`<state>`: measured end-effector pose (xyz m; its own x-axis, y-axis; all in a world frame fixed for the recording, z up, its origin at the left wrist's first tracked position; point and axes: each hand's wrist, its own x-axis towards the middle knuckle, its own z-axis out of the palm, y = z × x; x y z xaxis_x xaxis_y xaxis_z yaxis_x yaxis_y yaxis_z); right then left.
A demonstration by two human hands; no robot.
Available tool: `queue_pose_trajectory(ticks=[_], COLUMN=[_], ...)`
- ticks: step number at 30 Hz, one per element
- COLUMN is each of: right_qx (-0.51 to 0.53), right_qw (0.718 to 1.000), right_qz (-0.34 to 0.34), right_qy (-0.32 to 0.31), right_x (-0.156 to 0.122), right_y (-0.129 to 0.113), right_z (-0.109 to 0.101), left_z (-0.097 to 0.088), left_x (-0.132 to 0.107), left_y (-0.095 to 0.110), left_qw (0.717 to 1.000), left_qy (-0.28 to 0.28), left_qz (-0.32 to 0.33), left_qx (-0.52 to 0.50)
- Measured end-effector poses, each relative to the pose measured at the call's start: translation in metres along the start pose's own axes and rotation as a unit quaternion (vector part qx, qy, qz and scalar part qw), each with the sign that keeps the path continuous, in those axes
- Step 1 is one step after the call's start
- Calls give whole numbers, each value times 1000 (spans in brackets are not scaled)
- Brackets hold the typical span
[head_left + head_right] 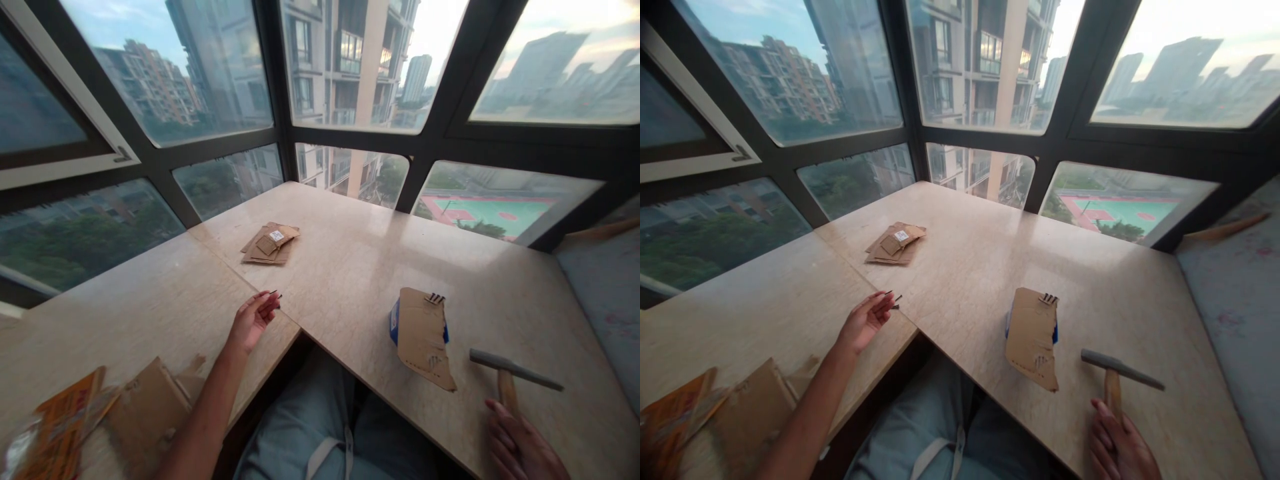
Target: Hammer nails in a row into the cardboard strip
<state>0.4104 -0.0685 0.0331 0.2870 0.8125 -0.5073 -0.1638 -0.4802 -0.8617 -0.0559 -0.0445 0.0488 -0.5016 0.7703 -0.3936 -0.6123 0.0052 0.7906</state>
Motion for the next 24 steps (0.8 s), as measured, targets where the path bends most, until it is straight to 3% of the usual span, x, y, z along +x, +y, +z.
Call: queue_pose_trajectory(ticks=[3, 12, 17, 24], right_qx=[4, 25, 65, 86], right_qw=[1000, 999, 996, 994], right_qz=[-6, -17, -7, -27], right_qy=[-10, -34, -54, -56], right_x=[3, 22, 31, 24], right_y=[3, 18, 27, 22], right_z=[1, -8, -12, -5], left_z=[8, 38, 71, 127], left_x=[4, -2, -6, -10], left_y=[-9, -25, -31, -51], left_qw=[997, 991, 989, 976], left_qy=[-8, -44, -51, -120], left_qz=[-66, -105, -129, -179], left_qx=[-33, -73, -56, -41])
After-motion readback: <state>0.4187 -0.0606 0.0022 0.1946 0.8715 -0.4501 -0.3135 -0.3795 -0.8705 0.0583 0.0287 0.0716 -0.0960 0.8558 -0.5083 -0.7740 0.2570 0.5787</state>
